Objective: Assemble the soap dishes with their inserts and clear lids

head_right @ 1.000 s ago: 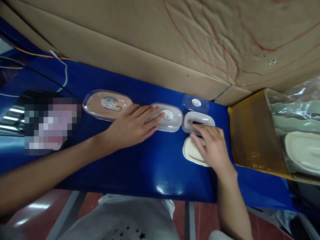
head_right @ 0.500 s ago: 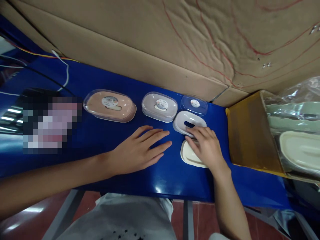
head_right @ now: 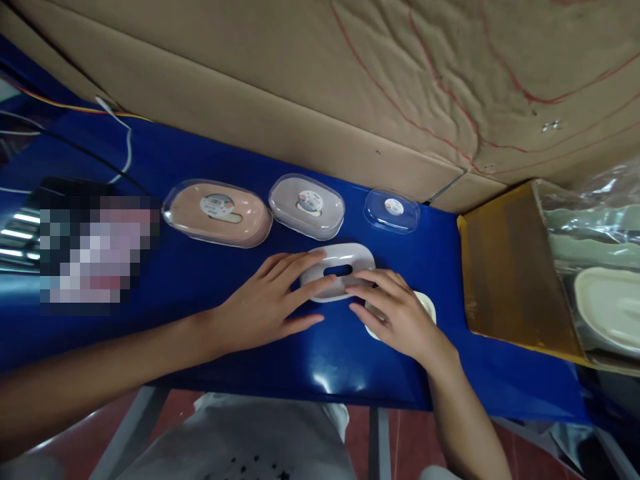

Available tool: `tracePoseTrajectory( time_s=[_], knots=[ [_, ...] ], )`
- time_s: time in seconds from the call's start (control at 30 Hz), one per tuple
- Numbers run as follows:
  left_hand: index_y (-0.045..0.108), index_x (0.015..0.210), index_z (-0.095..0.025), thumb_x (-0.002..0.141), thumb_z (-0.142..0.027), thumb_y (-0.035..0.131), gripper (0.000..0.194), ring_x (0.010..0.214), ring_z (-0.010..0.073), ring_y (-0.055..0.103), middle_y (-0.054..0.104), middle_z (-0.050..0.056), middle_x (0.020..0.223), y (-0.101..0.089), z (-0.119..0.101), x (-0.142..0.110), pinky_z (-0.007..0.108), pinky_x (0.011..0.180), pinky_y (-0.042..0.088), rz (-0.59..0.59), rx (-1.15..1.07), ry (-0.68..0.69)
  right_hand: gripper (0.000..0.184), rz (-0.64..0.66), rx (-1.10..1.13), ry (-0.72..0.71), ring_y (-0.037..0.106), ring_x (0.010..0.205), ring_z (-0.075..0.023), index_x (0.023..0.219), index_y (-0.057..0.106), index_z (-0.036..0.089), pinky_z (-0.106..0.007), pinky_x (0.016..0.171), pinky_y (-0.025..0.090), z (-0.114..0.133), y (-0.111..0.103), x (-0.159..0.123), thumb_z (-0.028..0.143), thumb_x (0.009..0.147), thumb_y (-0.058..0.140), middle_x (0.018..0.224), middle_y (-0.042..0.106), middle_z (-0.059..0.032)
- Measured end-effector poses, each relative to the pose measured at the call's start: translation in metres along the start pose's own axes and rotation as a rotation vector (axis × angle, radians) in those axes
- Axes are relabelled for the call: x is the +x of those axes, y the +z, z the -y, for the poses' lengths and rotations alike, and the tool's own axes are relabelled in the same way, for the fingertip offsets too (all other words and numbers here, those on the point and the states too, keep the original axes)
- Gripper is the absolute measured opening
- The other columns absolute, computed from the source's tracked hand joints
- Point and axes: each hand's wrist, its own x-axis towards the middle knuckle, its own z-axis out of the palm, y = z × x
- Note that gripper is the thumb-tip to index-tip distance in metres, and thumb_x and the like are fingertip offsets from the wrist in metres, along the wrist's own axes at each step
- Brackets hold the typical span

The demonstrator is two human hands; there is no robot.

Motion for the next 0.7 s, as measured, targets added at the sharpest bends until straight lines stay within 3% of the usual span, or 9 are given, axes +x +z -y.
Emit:
tracePoseTrajectory(
  time_s=[0.1,0.23,0.37,0.53,0.7],
  knots=[
    [0.054,0.151,-0.017,0.108,-0.035,0.066,0.049,0.144,0.0419,0.058,0.054,0.026,0.159,-0.003,0.001,0.001,0.061,0.110,0.053,-0.001,-0.012,-0.041,0.043,0.058,-0.086,0.152,0.061,0.143,-0.0340,0.147,0.064,0.037,-0.058,0.116,0.050,-0.007,-0.021,-0.015,0.042,0.104,0.071,0.157,0.063,-0.0085],
    [0.059,0.145,-0.016,0.104,-0.029,0.069,0.044,0.139,0.0421,0.061,0.057,0.025,0.156,-0.005,0.002,0.001,0.059,0.108,0.056,-0.021,-0.021,-0.115,0.083,0.251,-0.157,0.408,0.041,0.160,-0.0484,0.164,0.046,0.043,-0.078,0.120,0.040,-0.034,-0.046,-0.050,0.069,0.091,0.076,0.176,0.041,-0.0102],
    [0.058,0.147,-0.014,0.098,-0.032,0.078,0.056,0.137,0.0453,0.062,0.053,0.028,0.159,0.001,0.004,-0.002,0.061,0.106,0.059,-0.028,-0.030,-0.165,0.094,0.325,-0.149,0.599,0.038,0.161,-0.0512,0.169,0.038,0.044,-0.082,0.118,0.042,-0.050,-0.045,-0.065,0.071,0.087,0.078,0.180,0.034,-0.0108],
    [0.067,0.128,-0.015,0.103,-0.027,0.071,0.027,0.137,0.0392,0.063,0.055,0.024,0.159,-0.002,0.005,0.000,0.059,0.110,0.060,-0.130,-0.127,-0.166,0.098,0.233,-0.026,0.543,0.041,0.162,-0.0409,0.176,0.018,0.042,-0.068,0.125,0.046,-0.036,-0.029,-0.052,0.059,0.097,0.073,0.182,0.030,-0.0093],
    [0.063,0.134,-0.015,0.104,-0.026,0.072,0.034,0.148,0.0378,0.055,0.056,0.024,0.158,-0.015,0.002,0.001,0.059,0.117,0.057,-0.240,-0.233,-0.058,0.098,0.114,-0.100,0.464,0.039,0.162,-0.0424,0.177,0.015,0.039,-0.073,0.128,0.038,-0.022,-0.017,-0.035,0.051,0.099,0.074,0.179,0.036,-0.0124]
  ],
)
